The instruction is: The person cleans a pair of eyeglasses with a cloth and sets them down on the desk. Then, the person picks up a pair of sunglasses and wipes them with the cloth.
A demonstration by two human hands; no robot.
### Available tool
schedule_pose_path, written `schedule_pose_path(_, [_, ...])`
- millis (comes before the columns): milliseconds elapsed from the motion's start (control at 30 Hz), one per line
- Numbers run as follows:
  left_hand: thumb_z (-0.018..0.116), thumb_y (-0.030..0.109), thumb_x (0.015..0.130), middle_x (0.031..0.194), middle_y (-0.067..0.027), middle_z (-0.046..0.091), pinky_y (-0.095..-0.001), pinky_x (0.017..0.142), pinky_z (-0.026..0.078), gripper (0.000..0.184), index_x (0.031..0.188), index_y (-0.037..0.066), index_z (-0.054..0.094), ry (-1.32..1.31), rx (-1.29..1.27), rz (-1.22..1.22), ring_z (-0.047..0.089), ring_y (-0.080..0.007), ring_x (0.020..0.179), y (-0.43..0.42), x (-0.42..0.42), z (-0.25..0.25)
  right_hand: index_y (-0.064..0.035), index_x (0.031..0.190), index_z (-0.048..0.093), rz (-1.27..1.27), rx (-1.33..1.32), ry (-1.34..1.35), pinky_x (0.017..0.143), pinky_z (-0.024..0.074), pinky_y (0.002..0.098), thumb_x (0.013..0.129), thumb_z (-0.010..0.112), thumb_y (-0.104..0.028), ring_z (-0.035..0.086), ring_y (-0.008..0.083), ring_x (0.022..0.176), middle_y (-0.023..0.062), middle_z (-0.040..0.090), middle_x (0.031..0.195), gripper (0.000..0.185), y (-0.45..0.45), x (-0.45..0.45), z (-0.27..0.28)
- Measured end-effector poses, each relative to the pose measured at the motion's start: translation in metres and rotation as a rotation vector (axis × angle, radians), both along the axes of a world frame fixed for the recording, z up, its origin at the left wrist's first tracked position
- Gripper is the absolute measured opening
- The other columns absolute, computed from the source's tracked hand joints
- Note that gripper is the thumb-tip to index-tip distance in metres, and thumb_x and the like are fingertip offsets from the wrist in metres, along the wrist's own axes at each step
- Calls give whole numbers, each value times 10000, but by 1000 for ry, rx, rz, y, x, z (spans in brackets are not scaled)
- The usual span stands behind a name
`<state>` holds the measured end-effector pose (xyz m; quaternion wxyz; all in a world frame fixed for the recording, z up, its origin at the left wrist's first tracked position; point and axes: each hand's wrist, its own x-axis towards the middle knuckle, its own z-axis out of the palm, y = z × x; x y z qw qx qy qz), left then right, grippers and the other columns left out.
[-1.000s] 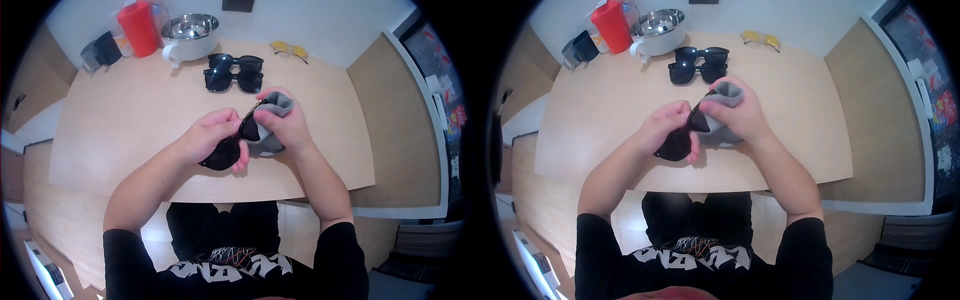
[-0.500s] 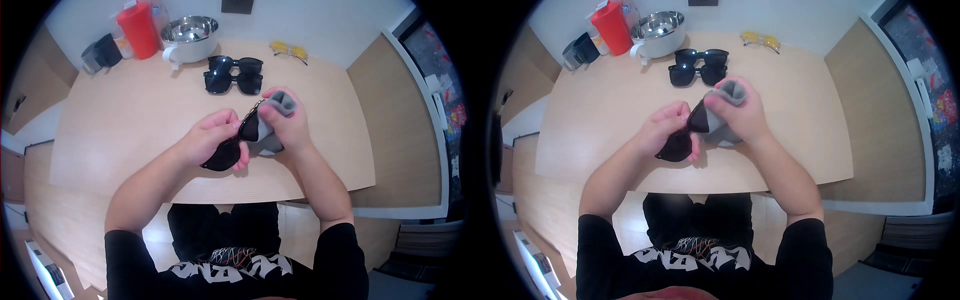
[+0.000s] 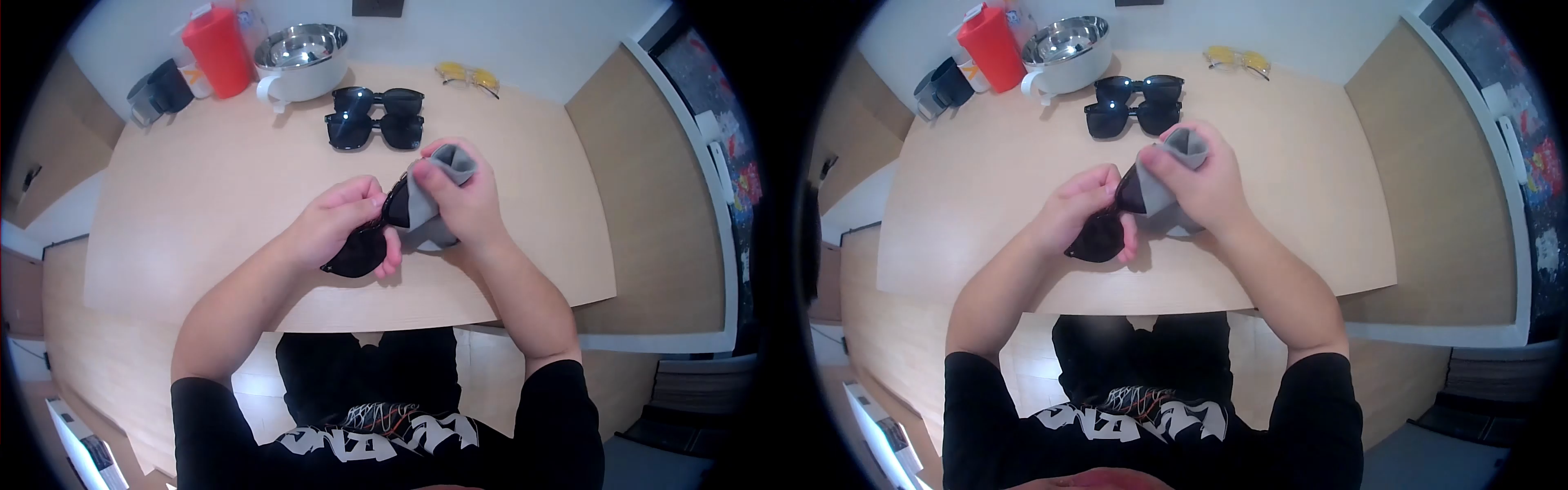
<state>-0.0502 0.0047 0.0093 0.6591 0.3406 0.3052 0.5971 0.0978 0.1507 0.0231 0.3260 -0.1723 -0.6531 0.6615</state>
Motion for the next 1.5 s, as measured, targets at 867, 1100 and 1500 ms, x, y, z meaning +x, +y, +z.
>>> schedule_pose_path(867, [378,176,1042,777,-245,646,-415,599,557,152,972,50,427,58,-105,120,658,-344,652,0,0,9,22,1260,399,183,104,-130,773,536,306,740,852,-121,640,141,897,102,664,996,705,-14,-2,-2])
schedule_pose_path(1100, [387,172,1034,807,-246,647,-431,604,571,148,974,43,428,6,-63,137,669,-360,662,-1,2,10,-30,1186,454,40,83,-97,821,529,312,715,876,-145,633,153,909,81,644,985,643,1,-3,-7])
schedule_pose_path(1500, [416,174,1005,829,-206,623,-453,561,575,132,940,59,418,51,-63,217,680,-395,660,-1,-2,8,2,1220,416,161,36,-88,803,528,304,693,879,-130,647,155,864,102,666,947,714,-10,-3,-10])
